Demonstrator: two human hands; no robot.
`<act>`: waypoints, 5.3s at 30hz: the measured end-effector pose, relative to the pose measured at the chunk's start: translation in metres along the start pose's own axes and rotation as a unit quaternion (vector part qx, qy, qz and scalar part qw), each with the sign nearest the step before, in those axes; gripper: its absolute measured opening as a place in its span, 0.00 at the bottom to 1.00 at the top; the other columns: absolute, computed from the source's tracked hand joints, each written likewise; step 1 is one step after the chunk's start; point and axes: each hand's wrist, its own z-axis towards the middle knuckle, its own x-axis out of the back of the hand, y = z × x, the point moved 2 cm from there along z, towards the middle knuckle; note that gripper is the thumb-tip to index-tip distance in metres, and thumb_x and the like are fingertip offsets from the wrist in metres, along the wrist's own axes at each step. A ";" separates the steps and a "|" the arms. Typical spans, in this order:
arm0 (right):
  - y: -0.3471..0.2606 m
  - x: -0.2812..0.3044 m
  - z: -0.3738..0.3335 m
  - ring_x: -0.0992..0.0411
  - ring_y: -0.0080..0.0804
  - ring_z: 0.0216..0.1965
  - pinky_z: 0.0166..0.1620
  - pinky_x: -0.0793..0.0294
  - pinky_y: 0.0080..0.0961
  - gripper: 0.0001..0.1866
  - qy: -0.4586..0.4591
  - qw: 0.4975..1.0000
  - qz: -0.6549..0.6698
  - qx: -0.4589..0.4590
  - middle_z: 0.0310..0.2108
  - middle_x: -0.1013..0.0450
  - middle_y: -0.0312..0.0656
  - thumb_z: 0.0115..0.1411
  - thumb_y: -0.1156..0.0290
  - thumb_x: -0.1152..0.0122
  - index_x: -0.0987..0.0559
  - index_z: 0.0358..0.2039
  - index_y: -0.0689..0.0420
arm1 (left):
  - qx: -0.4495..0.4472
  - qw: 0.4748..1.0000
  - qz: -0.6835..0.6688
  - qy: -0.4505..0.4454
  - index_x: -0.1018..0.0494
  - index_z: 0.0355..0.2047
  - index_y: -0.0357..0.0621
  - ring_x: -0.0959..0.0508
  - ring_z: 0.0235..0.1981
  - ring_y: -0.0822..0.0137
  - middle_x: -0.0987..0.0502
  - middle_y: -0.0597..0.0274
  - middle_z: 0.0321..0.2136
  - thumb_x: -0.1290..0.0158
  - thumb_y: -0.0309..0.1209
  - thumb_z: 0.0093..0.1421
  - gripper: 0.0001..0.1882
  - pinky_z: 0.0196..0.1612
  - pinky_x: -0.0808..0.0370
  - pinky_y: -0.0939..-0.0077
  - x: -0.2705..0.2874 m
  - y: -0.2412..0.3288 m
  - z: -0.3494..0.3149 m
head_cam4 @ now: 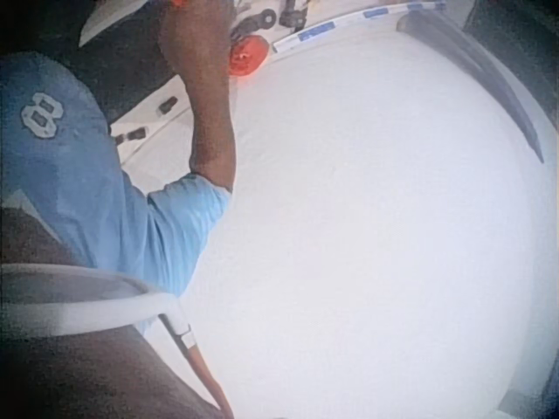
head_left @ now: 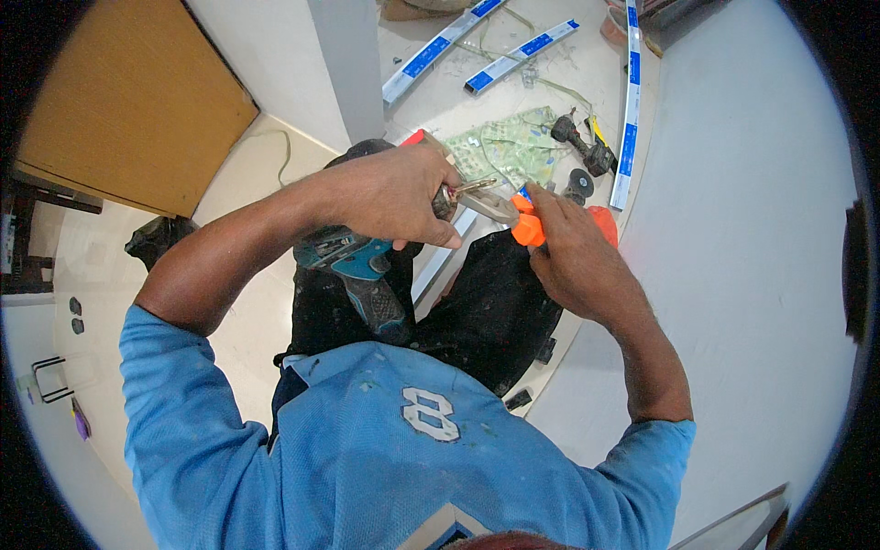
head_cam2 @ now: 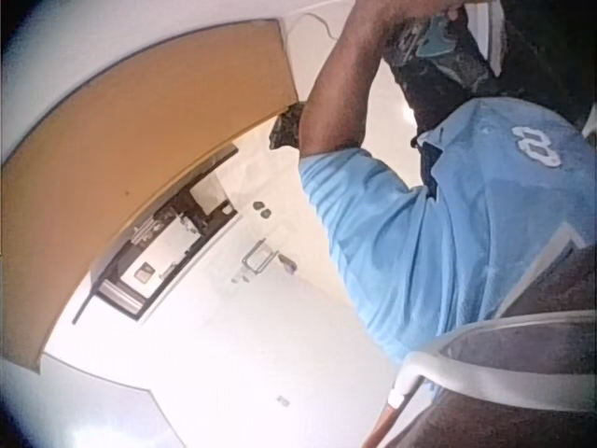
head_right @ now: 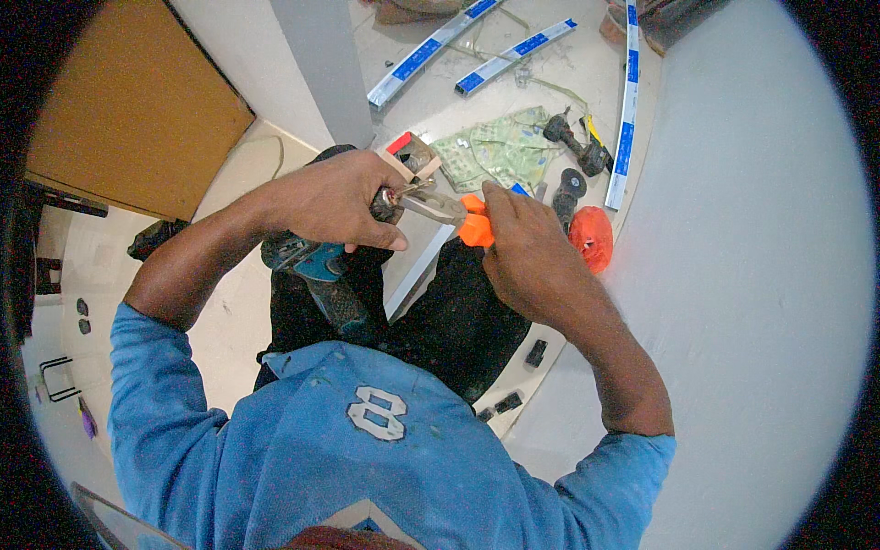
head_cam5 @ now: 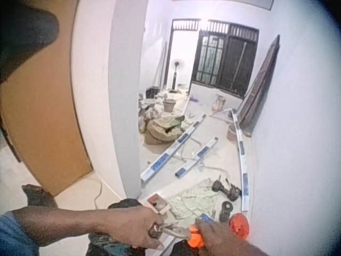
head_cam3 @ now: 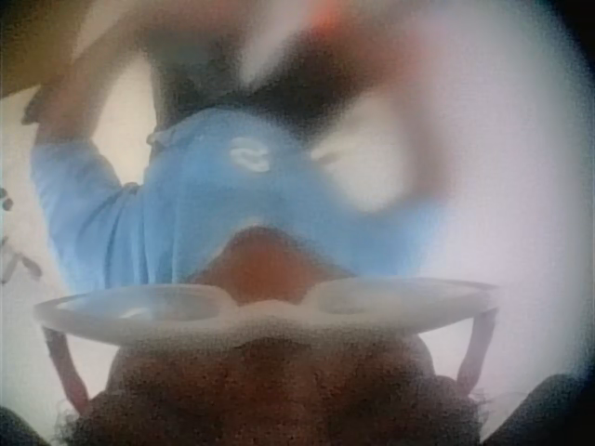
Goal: The person sits on the floor and uses an angle grinder to smooth the edges of a metal profile. They then use a cordless drill to fasten the profile to another piece and use pliers to adjust a component. The person handles metal profiles, a grinder, a drill, and pliers.
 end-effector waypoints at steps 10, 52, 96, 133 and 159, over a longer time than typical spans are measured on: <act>-0.001 0.007 -0.004 0.24 0.59 0.57 0.61 0.23 0.53 0.28 0.042 0.998 -0.014 0.045 0.56 0.25 0.62 0.65 0.79 0.37 0.31 0.65 0.66 | -0.018 1.000 0.003 0.005 0.22 0.33 0.35 0.17 0.21 0.71 0.19 0.62 0.22 0.28 0.35 0.61 0.17 0.25 0.22 0.69 0.000 0.000 0.001; -0.003 0.041 -0.011 0.19 0.52 0.45 0.51 0.20 0.49 0.18 0.014 0.987 -0.134 0.088 0.45 0.18 0.53 0.59 0.72 0.28 0.22 0.49 0.56 | 0.061 0.995 0.001 -0.080 0.22 0.29 0.38 0.18 0.21 0.70 0.20 0.63 0.19 0.31 0.36 0.64 0.15 0.26 0.23 0.66 -0.015 -0.034 -0.020; 0.004 0.010 0.019 0.20 0.53 0.52 0.56 0.19 0.52 0.13 0.011 0.976 -0.185 0.114 0.46 0.22 0.54 0.67 0.75 0.37 0.24 0.51 0.60 | 0.030 0.996 0.026 -0.081 0.20 0.32 0.34 0.17 0.26 0.53 0.19 0.48 0.23 0.31 0.34 0.59 0.14 0.33 0.22 0.55 -0.024 -0.035 -0.007; 0.156 0.096 -0.035 0.21 0.47 0.53 0.57 0.22 0.45 0.16 0.161 0.928 -0.334 0.032 0.50 0.19 0.52 0.67 0.71 0.36 0.19 0.55 0.56 | -0.046 0.999 0.000 0.029 0.22 0.27 0.39 0.18 0.27 0.60 0.22 0.53 0.20 0.31 0.31 0.57 0.12 0.34 0.23 0.54 -0.013 -0.080 -0.050; -0.001 -0.008 0.026 0.25 0.51 0.59 0.61 0.22 0.47 0.28 0.011 0.989 -0.108 0.100 0.55 0.23 0.53 0.58 0.74 0.25 0.25 0.59 0.59 | 0.031 0.993 0.102 0.040 0.19 0.32 0.31 0.14 0.29 0.46 0.18 0.43 0.24 0.33 0.34 0.59 0.14 0.36 0.19 0.52 -0.027 -0.034 -0.027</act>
